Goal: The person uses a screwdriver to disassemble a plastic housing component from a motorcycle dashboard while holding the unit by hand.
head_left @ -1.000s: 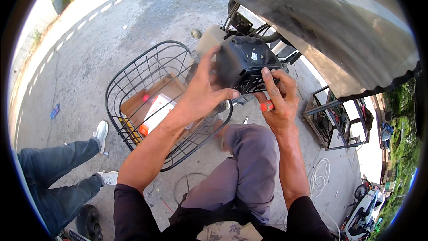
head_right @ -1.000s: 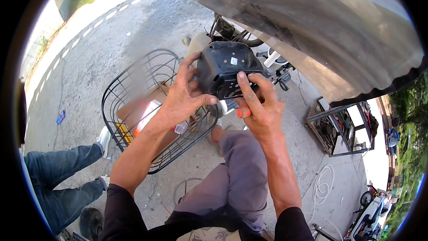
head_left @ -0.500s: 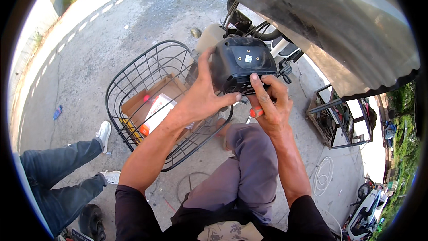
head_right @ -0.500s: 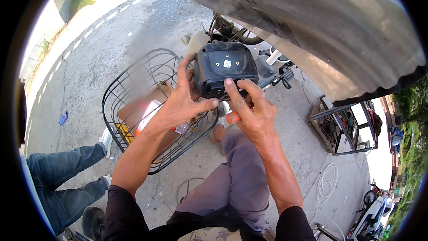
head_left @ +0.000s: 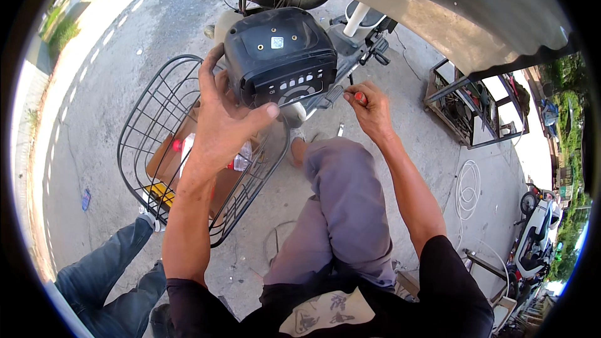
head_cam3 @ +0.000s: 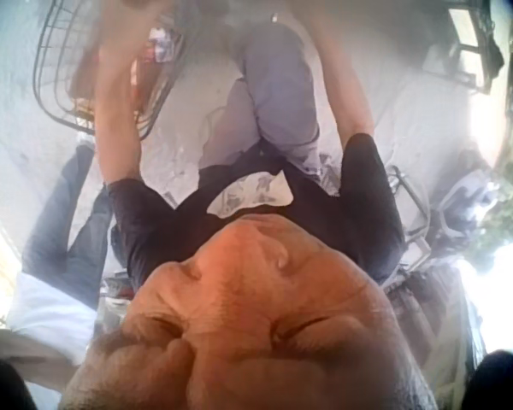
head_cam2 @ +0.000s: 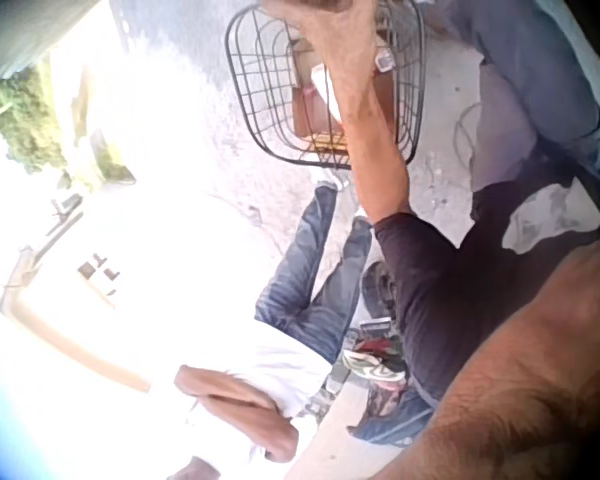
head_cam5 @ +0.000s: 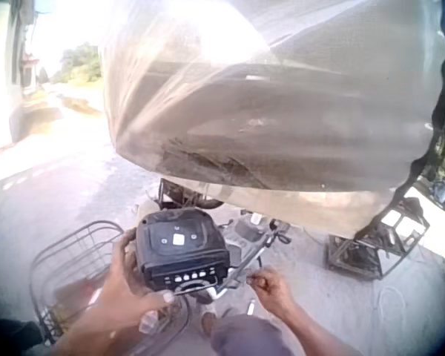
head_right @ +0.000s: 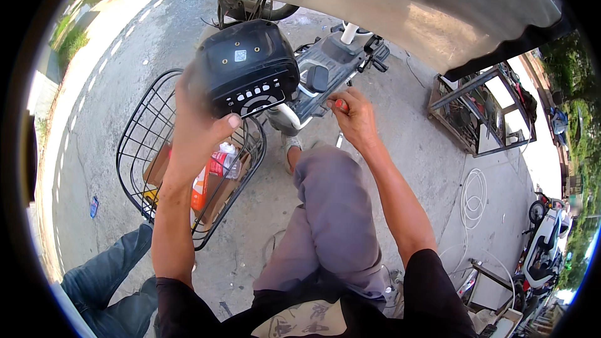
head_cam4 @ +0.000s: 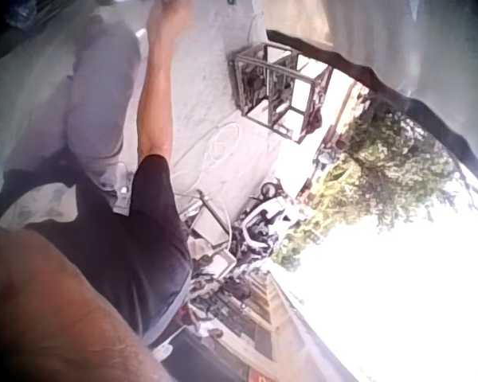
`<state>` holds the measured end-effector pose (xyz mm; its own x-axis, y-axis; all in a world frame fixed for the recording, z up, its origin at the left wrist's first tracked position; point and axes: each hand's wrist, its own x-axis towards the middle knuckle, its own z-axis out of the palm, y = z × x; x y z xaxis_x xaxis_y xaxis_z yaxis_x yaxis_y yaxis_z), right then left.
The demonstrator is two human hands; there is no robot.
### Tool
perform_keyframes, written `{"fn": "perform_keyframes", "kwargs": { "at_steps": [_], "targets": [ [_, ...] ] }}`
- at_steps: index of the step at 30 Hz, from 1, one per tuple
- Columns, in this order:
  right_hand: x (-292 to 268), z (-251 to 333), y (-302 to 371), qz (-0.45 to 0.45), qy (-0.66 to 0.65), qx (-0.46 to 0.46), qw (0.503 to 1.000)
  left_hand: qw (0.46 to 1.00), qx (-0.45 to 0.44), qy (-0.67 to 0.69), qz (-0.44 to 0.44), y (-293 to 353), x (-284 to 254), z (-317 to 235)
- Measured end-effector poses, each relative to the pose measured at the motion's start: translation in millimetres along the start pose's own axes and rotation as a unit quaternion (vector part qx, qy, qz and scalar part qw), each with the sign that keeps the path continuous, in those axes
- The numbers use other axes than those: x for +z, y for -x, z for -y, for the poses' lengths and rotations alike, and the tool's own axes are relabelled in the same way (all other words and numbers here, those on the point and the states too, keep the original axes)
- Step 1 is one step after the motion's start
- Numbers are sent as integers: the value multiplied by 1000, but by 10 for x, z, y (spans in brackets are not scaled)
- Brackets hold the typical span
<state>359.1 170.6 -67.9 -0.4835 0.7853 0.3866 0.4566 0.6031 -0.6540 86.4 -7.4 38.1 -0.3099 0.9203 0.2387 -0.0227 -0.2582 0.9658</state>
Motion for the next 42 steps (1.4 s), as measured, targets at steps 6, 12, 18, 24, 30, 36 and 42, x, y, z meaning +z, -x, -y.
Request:
{"fn": "perform_keyframes", "kwargs": {
  "at_steps": [6, 12, 18, 24, 30, 36, 42],
  "targets": [
    [831, -1092, 193, 97, -16, 63, 993, 997, -60, -16, -35, 9, 97, -80],
    [1543, -1556, 279, 128, -13, 179, 975, 998, -45, -17, -41, 22, 54, -41],
    [2033, -1952, 290, 57, -77, 145, 985, 996, -62, 5, -69, 46, 85, -63],
    [2581, -2229, 292, 38, 6, 133, 990, 996, -62, 1, -65, 66, 16, -9],
    [2633, -2232, 180, 33, 63, 147, 987, 995, -71, 32, -62, 16, 58, -36],
    [2572, -2250, 140, 28, 45, 112, 992, 996, -64, 43, -39, 19, 35, -45],
    [1594, -1650, 260, -80, -7, 98, 992, 999, -42, 30, -11, -16, 95, -73]
  ]
}}
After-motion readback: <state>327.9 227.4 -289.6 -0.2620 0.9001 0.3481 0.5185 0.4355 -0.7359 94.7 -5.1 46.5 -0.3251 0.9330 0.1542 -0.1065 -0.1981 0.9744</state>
